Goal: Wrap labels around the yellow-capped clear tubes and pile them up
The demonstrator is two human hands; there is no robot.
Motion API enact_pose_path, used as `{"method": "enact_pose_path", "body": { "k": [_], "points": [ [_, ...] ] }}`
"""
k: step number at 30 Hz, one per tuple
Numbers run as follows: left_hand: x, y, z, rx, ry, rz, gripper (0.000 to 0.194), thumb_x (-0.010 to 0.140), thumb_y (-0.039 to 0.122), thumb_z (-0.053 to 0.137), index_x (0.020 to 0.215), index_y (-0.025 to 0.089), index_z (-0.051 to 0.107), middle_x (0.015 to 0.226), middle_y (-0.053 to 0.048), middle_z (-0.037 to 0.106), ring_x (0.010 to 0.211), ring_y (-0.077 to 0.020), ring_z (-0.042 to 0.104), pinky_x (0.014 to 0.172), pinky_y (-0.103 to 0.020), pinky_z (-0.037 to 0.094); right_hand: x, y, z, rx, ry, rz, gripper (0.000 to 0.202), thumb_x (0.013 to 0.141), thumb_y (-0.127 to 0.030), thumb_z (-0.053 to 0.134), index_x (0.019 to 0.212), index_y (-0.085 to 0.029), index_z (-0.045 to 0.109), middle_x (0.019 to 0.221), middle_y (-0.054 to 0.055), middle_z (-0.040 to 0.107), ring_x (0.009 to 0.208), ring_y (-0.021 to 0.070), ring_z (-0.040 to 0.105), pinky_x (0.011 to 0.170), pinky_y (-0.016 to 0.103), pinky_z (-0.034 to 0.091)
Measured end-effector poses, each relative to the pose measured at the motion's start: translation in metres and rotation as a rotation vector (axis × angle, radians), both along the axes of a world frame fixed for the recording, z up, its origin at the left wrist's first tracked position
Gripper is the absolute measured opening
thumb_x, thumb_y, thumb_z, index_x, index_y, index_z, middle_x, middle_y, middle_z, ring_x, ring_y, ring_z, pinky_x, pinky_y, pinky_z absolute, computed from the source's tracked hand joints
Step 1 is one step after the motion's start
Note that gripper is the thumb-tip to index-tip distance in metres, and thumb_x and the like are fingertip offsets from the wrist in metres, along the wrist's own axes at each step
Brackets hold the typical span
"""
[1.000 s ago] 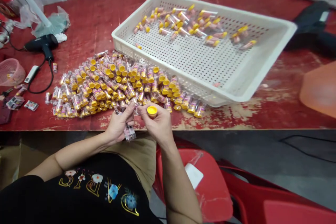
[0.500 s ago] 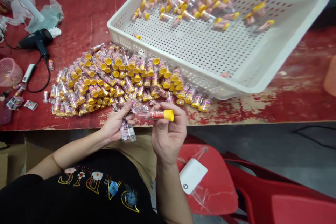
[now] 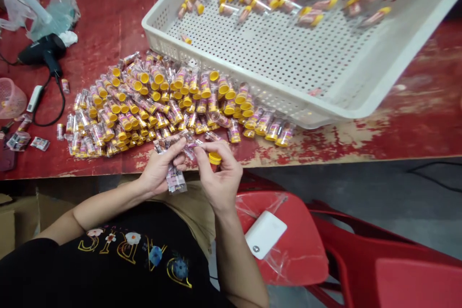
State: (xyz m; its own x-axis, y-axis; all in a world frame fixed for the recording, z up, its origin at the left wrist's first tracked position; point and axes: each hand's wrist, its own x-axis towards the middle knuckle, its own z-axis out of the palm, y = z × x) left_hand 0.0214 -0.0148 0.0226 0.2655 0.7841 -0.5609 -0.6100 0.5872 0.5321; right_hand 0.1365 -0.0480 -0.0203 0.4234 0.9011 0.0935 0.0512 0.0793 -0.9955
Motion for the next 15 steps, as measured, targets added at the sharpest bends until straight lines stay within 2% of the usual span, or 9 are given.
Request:
{"method": "enact_pose_path", "body": {
  "k": [1, 3, 6, 8, 12, 15],
  "points": [
    [0.0, 0.001, 0.001, -0.008, 0.0, 0.019, 0.046, 0.06, 0.031, 0.099, 0.083, 0.014, 0.063, 0.064, 0.009, 0.05, 0.049, -0.0001, 0.039, 0.045, -0.014, 0.034, -0.001, 0.001, 0.0, 0.012, -0.002, 0.0, 0.023, 0.089, -0.039, 0.074, 0.079, -0.02, 0.067, 0.075, -0.001, 0.056, 0.062, 0.0093, 0.048, 0.057, 0.023, 0.042],
    [-0.002, 0.004, 0.001, -0.038, -0.003, 0.057, 0.045, 0.061, 0.031, 0.099, 0.079, 0.015, 0.061, 0.063, 0.01, 0.047, 0.048, 0.0, 0.038, 0.045, -0.014, 0.033, -0.001, -0.001, 0.002, 0.001, 0.139, 0.03, 0.027, 0.093, -0.046, 0.068, 0.081, -0.021, 0.066, 0.074, -0.001, 0.052, 0.062, 0.01, 0.047, 0.057, 0.024, 0.042],
    [-0.006, 0.009, 0.001, -0.1, -0.026, 0.094, 0.041, 0.065, 0.027, 0.097, 0.075, 0.015, 0.059, 0.063, 0.009, 0.044, 0.049, -0.0002, 0.039, 0.045, -0.014, 0.032, 0.004, -0.007, 0.012, -0.004, 0.43, 0.052, 0.029, 0.092, -0.051, 0.065, 0.101, -0.024, 0.069, 0.083, 0.0, 0.052, 0.069, 0.0124, 0.05, 0.06, 0.025, 0.046],
    [-0.009, 0.012, 0.001, -0.128, -0.056, 0.083, 0.039, 0.066, 0.026, 0.096, 0.077, 0.015, 0.06, 0.064, 0.009, 0.044, 0.049, -0.0004, 0.041, 0.045, -0.014, 0.033, 0.006, -0.011, 0.02, 0.048, 0.498, 0.029, 0.032, 0.088, -0.049, 0.072, 0.11, -0.025, 0.071, 0.091, 0.002, 0.055, 0.079, 0.0141, 0.054, 0.068, 0.027, 0.05],
    [-0.01, 0.011, 0.002, -0.131, -0.092, 0.043, 0.043, 0.061, 0.025, 0.098, 0.078, 0.015, 0.06, 0.064, 0.01, 0.044, 0.049, 0.0001, 0.041, 0.045, -0.012, 0.034, 0.003, -0.011, 0.028, 0.199, 0.427, -0.087, 0.032, 0.086, -0.046, 0.077, 0.111, -0.027, 0.073, 0.095, 0.003, 0.059, 0.083, 0.0153, 0.058, 0.075, 0.03, 0.051],
    [-0.009, 0.009, 0.005, -0.168, -0.092, -0.018, 0.042, 0.063, 0.026, 0.098, 0.078, 0.014, 0.06, 0.066, 0.01, 0.045, 0.048, 0.0005, 0.04, 0.044, -0.012, 0.034, 0.0, -0.008, 0.019, 0.246, 0.261, -0.195, 0.032, 0.087, -0.046, 0.077, 0.112, -0.026, 0.073, 0.098, 0.004, 0.062, 0.085, 0.0169, 0.06, 0.083, 0.035, 0.052]
  ]
}}
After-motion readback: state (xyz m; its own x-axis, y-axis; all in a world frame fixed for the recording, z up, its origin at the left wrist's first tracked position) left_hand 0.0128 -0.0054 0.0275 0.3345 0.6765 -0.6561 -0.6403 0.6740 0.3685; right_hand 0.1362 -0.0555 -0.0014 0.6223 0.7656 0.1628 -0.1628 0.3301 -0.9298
